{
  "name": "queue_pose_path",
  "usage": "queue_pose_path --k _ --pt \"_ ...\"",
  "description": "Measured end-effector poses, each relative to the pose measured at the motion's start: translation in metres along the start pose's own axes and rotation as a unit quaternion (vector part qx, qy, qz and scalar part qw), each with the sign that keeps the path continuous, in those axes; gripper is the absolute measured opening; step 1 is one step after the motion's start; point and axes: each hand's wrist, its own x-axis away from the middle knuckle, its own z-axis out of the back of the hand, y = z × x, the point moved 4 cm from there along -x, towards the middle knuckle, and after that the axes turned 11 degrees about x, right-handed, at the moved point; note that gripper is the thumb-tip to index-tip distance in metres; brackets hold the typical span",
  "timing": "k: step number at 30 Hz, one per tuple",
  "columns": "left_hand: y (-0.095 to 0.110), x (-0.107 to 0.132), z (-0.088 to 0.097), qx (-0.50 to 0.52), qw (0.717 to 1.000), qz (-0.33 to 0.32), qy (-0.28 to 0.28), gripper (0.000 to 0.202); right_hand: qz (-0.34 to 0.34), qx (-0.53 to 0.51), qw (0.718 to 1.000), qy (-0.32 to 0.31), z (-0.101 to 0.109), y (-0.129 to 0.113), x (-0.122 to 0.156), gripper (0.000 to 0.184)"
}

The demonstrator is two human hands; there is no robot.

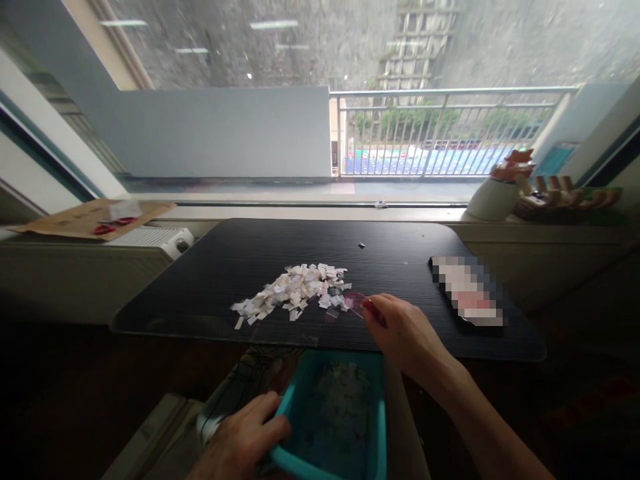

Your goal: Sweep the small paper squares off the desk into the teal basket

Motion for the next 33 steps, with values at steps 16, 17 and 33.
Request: queue_pose_path --k 16,17,33 --pt "-0.007 0.004 -0.010 -0.019 1.000 0.008 0.005 0.018 -0.013 -0.028 0.999 -0.030 0.003 0.013 0.009 0.021" --pt "-0.007 0.004 -0.011 -0.020 1.000 0.007 0.004 0.018 -0.017 -0.028 0.999 -0.027 0.005 0.014 0.010 0.022" --pt "-0.005 0.002 -0.009 -0.023 1.000 0.011 -0.002 0.017 -0.042 0.007 0.999 -0.010 0.003 0.026 0.000 0.027"
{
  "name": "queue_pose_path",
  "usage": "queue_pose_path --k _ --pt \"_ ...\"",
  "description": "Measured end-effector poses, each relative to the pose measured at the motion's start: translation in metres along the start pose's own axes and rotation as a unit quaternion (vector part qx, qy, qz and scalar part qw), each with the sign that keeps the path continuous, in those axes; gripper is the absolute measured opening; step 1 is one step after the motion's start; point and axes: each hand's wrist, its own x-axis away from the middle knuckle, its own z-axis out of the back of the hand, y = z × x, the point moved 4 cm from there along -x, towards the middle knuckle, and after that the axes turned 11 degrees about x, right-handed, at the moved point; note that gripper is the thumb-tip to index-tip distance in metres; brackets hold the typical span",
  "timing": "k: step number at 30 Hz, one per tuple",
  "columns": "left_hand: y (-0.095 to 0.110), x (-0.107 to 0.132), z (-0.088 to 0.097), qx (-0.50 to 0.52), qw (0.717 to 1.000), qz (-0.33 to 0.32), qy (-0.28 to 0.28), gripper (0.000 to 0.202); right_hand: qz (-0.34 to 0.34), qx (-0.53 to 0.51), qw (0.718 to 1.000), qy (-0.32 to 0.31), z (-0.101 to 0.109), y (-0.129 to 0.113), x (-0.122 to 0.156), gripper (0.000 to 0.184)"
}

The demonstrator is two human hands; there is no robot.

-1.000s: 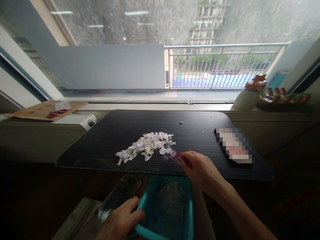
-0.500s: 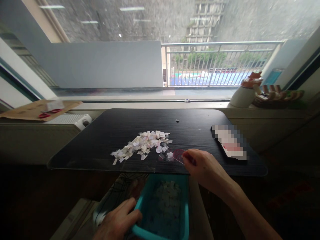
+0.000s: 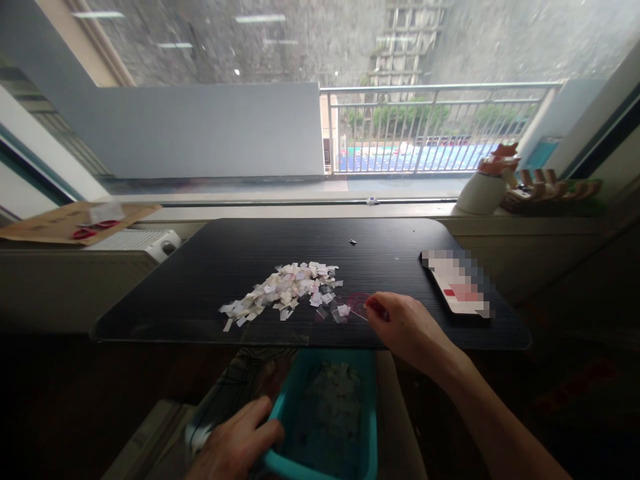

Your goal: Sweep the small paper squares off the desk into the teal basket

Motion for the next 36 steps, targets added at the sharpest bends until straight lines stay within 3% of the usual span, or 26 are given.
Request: queue_pose_path --k 5,11,15,18,25,31,36 --pt "-0.001 -0.001 -0.002 -0.002 1.000 0.013 -0.001 0.021 -0.003 -0.004 1.000 -0.005 0.011 -0.004 0.007 0.026" --pt "-0.001 0.000 -0.002 -0.002 1.000 0.011 0.001 0.024 0.024 -0.063 0.997 -0.034 0.003 -0.019 0.006 0.025" --pt "-0.002 0.000 -0.001 0.000 1.000 0.014 0.002 0.024 -0.004 -0.027 1.000 -0.001 0.007 -0.004 0.006 0.027" --pt "-0.002 0.000 -0.002 0.001 1.000 0.016 -0.001 0.024 -0.019 -0.005 1.000 -0.013 0.011 0.007 0.010 0.028" --pt "0.000 -0.001 -0.002 -0.001 1.000 0.015 -0.007 0.024 -0.033 -0.016 0.999 -0.011 0.012 0.014 0.012 0.028" --pt "0.000 -0.001 -0.001 -0.003 1.000 0.018 0.001 0.022 -0.070 -0.038 0.997 -0.011 0.013 0.033 0.017 0.027" --pt "0.003 -0.005 -0.001 -0.002 1.000 0.020 -0.005 0.025 -0.056 -0.049 0.997 0.000 0.015 0.021 0.020 0.027"
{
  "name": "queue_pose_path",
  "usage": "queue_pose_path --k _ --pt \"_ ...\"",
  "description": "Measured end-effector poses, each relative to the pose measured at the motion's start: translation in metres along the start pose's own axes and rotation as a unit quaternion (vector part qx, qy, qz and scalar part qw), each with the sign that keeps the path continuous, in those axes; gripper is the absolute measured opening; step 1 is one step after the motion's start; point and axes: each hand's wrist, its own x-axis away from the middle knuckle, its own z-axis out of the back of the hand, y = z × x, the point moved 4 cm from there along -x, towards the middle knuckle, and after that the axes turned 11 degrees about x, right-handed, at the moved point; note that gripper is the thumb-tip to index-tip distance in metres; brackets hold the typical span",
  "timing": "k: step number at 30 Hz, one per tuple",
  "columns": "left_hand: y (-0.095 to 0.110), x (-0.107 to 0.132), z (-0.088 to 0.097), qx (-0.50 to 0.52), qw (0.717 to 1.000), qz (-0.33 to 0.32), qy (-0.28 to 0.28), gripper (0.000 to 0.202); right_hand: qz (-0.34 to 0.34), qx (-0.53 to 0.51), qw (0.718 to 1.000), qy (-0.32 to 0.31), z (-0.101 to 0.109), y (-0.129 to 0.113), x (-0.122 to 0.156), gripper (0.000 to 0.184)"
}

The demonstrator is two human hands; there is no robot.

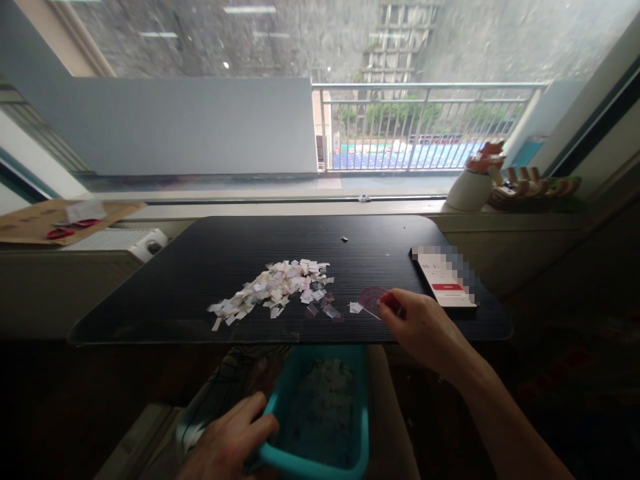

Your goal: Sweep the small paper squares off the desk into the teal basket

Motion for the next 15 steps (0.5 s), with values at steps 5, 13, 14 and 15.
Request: queue_pose_path --k 5,13,14,15 --pt "0.001 -0.002 -0.001 0.003 1.000 0.007 -0.007 0.024 0.055 -0.011 0.998 -0.035 -0.014 -0.032 0.000 0.026" --pt "0.001 -0.011 -0.007 0.003 0.998 -0.004 -0.066 0.025 0.084 0.008 0.996 -0.012 -0.024 -0.043 -0.008 0.022" --pt "0.003 -0.014 -0.008 0.004 0.997 -0.018 -0.072 0.025 0.090 0.007 0.996 -0.017 -0.024 -0.043 -0.008 0.022" --pt "0.007 -0.017 -0.008 0.005 0.997 -0.034 -0.074 0.026 0.095 0.003 0.995 -0.021 -0.024 -0.042 -0.008 0.021"
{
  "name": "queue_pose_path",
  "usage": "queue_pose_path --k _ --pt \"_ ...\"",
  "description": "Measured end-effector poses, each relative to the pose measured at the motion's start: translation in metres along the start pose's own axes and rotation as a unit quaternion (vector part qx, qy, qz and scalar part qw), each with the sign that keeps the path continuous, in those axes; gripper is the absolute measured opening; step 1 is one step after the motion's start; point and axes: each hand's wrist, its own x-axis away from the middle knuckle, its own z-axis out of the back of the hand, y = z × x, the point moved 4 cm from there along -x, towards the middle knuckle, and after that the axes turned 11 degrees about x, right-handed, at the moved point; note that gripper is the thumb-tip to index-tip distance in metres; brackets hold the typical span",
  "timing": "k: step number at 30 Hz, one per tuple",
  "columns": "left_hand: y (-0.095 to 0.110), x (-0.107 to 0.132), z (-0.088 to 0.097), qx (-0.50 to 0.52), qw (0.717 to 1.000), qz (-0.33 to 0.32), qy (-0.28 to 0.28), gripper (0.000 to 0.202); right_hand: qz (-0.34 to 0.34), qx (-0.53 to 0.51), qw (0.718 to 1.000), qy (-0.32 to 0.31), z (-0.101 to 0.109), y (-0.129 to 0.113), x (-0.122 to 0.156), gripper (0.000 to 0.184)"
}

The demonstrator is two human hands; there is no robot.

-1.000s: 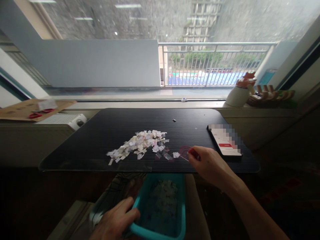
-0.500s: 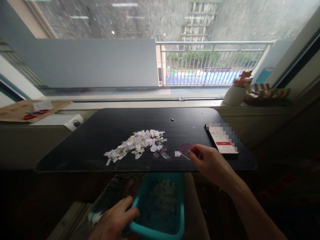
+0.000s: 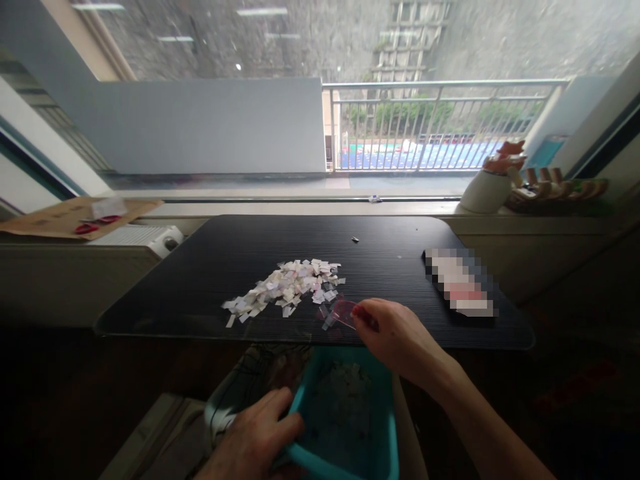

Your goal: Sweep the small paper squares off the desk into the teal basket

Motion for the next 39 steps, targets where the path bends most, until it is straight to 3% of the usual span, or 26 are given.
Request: queue_pose_path --k 5,7,16,21,27,30,36,39 --pt "0.026 -0.015 -0.001 -0.044 0.994 -0.095 0.020 0.031 0.009 -0.023 1.000 0.001 0.002 0.004 0.002 0.022" --pt "0.039 -0.020 -0.001 -0.090 0.989 -0.115 0.021 0.022 0.030 -0.022 0.999 -0.010 0.002 0.004 0.004 0.023" --pt "0.079 -0.038 0.012 -0.151 0.976 -0.158 -0.014 0.012 0.071 -0.042 0.993 -0.078 0.011 -0.005 0.022 0.021" --pt "0.082 -0.040 0.019 -0.147 0.975 -0.168 0.003 0.018 0.075 -0.028 0.996 -0.024 0.009 -0.008 0.014 0.020" --pt "0.076 -0.041 0.019 -0.132 0.978 -0.160 -0.010 0.031 0.096 -0.024 0.993 -0.066 0.007 -0.015 0.015 0.020" --pt "0.075 -0.042 0.018 -0.127 0.979 -0.155 -0.026 0.035 0.088 -0.018 0.995 -0.033 0.009 -0.014 0.011 0.021" --pt "0.074 -0.043 0.012 -0.163 0.975 -0.145 -0.038 0.009 0.049 0.005 0.999 0.000 0.004 0.001 -0.001 0.018" --pt "0.074 -0.044 0.012 -0.161 0.975 -0.145 -0.039 0.007 0.041 -0.010 0.999 0.005 0.005 0.001 0.001 0.018"
